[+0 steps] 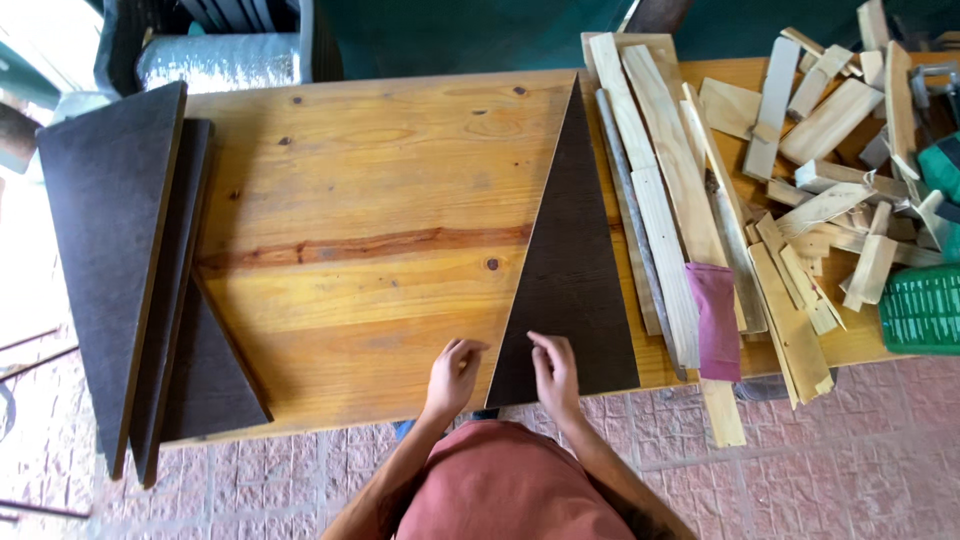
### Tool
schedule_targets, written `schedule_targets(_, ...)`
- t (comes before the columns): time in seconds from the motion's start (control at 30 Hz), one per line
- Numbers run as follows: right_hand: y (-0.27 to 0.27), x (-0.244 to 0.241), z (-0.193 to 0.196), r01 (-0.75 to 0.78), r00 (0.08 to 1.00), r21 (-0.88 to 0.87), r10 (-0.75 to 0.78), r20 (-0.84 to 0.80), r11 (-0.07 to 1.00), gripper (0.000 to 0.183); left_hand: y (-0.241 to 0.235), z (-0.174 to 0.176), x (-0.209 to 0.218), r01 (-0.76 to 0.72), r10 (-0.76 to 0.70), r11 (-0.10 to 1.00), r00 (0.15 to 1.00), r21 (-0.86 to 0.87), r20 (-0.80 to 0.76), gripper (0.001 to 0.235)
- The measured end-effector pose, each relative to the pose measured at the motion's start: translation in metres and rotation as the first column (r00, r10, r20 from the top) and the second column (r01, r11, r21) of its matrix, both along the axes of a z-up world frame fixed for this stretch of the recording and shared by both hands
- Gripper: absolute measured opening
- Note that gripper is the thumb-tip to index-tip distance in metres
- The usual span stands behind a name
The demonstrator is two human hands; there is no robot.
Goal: The person wipes dark wooden planks with a pink cloth on a wooden workbench. They repeatedly pick up individual planks, wipe them, and place them back down or stack them while working in an outdoor area.
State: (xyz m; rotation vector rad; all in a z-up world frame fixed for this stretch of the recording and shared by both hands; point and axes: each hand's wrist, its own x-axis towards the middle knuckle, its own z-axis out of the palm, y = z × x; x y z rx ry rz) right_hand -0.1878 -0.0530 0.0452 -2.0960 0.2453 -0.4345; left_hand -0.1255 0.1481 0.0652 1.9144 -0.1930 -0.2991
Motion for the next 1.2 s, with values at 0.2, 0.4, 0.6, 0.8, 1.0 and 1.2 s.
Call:
schedule_targets(0.2,0.008,-0.004,0.029,-0.013,0.998,0.069,0.017,-0.058,0.998,0.028,0.038,-0.014,-0.033,-0.085,0.08,0.996,0.985,-0.028,-0.154,0.02)
schedule_targets(0.4,-0.12,0.001,0.026,0.341,0.933,-0.378,-0.26,0.249,0.861,0.028,0.036,-0.002,-0.027,-0.068,0.06,0.997,0.986,-0.044,-0.154,0.021)
schedule_targets(0.6,-0.234,-0.013,0.05,0.479,0.842,-0.755,-0.479,0.25,0.447,0.058,0.031,0.01,-0.022,-0.054,0.049,0.998,0.984,-0.028,-0.172,0.022)
schedule_targets(0.8,-0.28,-0.019,-0.019,0.254,0.789,-0.784,-0.59,-0.171,0.566,0.07,0.021,0.022,-0.015,-0.051,0.044,0.998,0.98,-0.03,-0.192,0.023)
schedule_targets(1.0,-0.274,-0.019,-0.002,0.298,0.774,-0.802,-0.623,-0.113,0.517,0.044,0.027,0.012,-0.006,-0.104,0.093,0.993,0.977,-0.049,-0.194,0.024)
schedule_targets(1.2,-0.236,-0.015,0.037,0.391,0.869,-0.796,-0.472,0.153,0.462,0.017,0.048,0.009,0.001,-0.185,0.174,0.98,0.974,-0.066,-0.144,0.026)
